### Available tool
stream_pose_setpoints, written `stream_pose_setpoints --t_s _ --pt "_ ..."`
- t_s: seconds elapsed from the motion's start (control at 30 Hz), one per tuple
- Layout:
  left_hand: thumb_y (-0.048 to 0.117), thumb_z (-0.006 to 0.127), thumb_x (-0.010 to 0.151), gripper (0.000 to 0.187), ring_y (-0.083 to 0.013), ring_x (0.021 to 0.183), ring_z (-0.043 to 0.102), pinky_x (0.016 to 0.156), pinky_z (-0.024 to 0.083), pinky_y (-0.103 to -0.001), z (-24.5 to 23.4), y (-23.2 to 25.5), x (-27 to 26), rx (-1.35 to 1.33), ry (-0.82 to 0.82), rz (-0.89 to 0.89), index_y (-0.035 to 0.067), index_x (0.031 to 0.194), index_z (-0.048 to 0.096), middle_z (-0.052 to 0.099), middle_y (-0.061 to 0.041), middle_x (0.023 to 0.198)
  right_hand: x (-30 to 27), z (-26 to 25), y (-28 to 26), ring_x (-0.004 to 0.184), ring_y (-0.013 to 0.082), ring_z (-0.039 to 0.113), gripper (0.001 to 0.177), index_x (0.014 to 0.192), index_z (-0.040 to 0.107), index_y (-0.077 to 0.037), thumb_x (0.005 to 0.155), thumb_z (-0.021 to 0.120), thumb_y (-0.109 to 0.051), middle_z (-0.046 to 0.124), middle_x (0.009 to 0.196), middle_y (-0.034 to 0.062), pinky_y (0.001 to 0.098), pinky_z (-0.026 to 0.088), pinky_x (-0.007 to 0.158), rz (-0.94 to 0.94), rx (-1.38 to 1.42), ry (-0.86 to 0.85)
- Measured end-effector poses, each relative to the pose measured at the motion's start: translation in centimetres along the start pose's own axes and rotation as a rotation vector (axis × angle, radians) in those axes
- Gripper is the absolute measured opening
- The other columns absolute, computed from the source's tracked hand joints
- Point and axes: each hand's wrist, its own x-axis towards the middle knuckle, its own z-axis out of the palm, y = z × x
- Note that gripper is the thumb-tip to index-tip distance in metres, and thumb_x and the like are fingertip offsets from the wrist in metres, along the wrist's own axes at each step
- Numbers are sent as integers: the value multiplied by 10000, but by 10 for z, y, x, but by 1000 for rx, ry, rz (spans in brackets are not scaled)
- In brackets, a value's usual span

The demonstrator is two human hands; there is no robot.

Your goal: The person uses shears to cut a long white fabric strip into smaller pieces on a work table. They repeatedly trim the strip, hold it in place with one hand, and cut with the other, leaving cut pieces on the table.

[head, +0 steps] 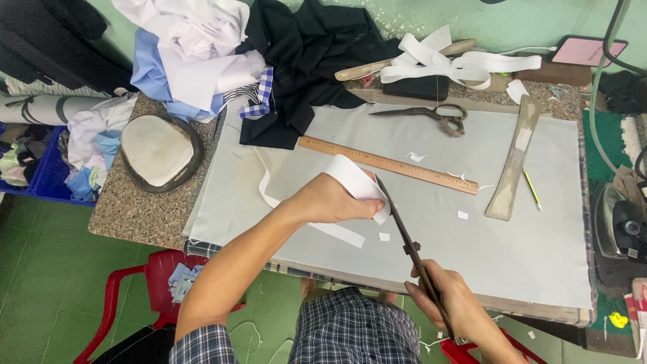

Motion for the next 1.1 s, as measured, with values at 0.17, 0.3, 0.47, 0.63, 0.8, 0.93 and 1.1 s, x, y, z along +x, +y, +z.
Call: stream_pose_setpoints --t_s 0.17,0.3,0.47,0.63,0.8,0.93,1.1 --pt "271 697 801 91 -90 609 555 533 399 -263 -1 1 -1 -14 -5 -18 182 792 711 622 57 668 -1 -1 -2 449 156 334 166 954 582 -101 956 690 -226 462 494 -19 314 336 453 10 16 -17" --pt "283 696 815 110 -98 601 552 528 396 -273 -3 4 -2 16 -18 -32 181 774 691 608 52 655 -1 -3 -4 481 175 347 177 966 583 -106 949 704 -233 471 527 -10 318 351 473 -4 8 -12" --pt "275 701 812 127 -100 592 531 527 383 -272 -3 3 -2 -15 -20 -26 177 742 661 579 51 639 -2 -2 -2 460 160 332 173 967 577 -104 952 706 -218 451 512 -20 313 332 456 -3 25 -24" --pt "273 688 841 190 -104 583 496 536 353 -277 -1 -4 2 -12 -48 13 173 701 609 526 52 616 0 1 8 431 123 363 153 963 579 -90 963 685 -201 479 520 -33 301 326 433 -22 86 -39" --pt "353 727 890 280 -116 669 738 590 544 -220 32 -23 11 -144 -181 -98 115 1036 758 775 -49 788 22 -3 32 430 155 657 517 1203 556 -19 791 801 -214 834 978 104 265 589 421 82 335 236" --pt "190 814 851 140 -113 758 691 581 556 -295 93 -79 31 -358 -141 390 76 854 732 758 -141 806 42 6 13 380 249 632 485 1183 516 50 802 809 -11 803 916 229 343 537 409 154 523 423" --pt "302 561 1063 271 -330 1030 757 917 630 -430 106 -166 62 -1461 223 243 127 1250 650 778 -149 1124 39 19 36 341 221 571 486 1149 489 30 785 810 39 746 794 215 307 474 341 166 636 481"
